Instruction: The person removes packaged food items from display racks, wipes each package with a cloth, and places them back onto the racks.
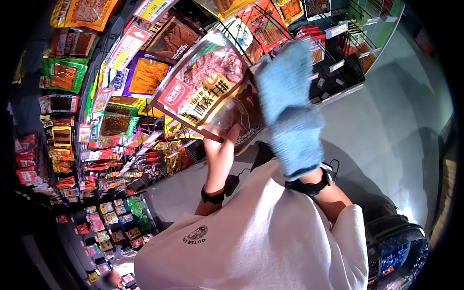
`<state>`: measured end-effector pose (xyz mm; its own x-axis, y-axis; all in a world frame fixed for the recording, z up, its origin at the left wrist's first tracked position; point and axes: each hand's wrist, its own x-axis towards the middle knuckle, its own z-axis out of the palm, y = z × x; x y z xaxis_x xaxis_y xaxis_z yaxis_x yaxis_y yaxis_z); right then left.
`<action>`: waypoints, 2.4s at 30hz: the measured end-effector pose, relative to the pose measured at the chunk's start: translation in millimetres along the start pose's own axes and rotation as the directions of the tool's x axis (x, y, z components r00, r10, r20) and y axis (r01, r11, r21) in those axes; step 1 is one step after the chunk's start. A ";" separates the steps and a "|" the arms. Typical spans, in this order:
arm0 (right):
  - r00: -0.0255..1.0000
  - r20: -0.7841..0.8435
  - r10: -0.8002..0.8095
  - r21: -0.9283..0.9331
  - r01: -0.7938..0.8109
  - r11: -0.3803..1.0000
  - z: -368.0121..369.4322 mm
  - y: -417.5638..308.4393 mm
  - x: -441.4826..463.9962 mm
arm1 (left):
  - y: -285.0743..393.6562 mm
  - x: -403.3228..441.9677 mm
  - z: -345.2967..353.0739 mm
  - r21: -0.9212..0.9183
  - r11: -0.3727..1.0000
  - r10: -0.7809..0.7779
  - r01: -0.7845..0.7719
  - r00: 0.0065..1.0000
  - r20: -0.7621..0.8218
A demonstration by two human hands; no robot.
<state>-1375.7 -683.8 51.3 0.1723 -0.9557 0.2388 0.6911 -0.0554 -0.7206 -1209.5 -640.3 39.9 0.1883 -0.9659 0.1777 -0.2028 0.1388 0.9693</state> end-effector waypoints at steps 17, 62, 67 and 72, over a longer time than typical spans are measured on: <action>0.932 0.362 -0.034 -0.667 0.284 0.689 22.1 91.0 10.8 | -33.0 -18.7 -10.0 0.032 0.995 0.099 -0.096 0.989 -0.113; 0.800 -0.145 0.582 -0.428 -0.582 0.692 87.5 141.8 90.4 | -59.3 93.0 -118.2 0.429 0.897 -0.016 0.103 0.979 -0.203; 0.836 -0.162 0.525 -0.383 -0.543 0.747 62.8 113.4 61.6 | -50.9 93.5 -112.9 0.386 0.913 0.252 -0.130 0.925 -0.285; 0.951 -0.127 0.283 -0.538 -0.306 0.786 73.5 100.8 85.5 | -48.5 89.3 -117.0 0.343 0.893 0.389 -0.292 0.885 -0.258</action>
<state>-1239.7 -749.8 46.9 0.2701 -0.9610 -0.0594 0.1132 0.0930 -0.9892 -1070.4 -707.7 28.6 0.3355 -0.7440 0.5778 -0.5658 0.3312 0.7551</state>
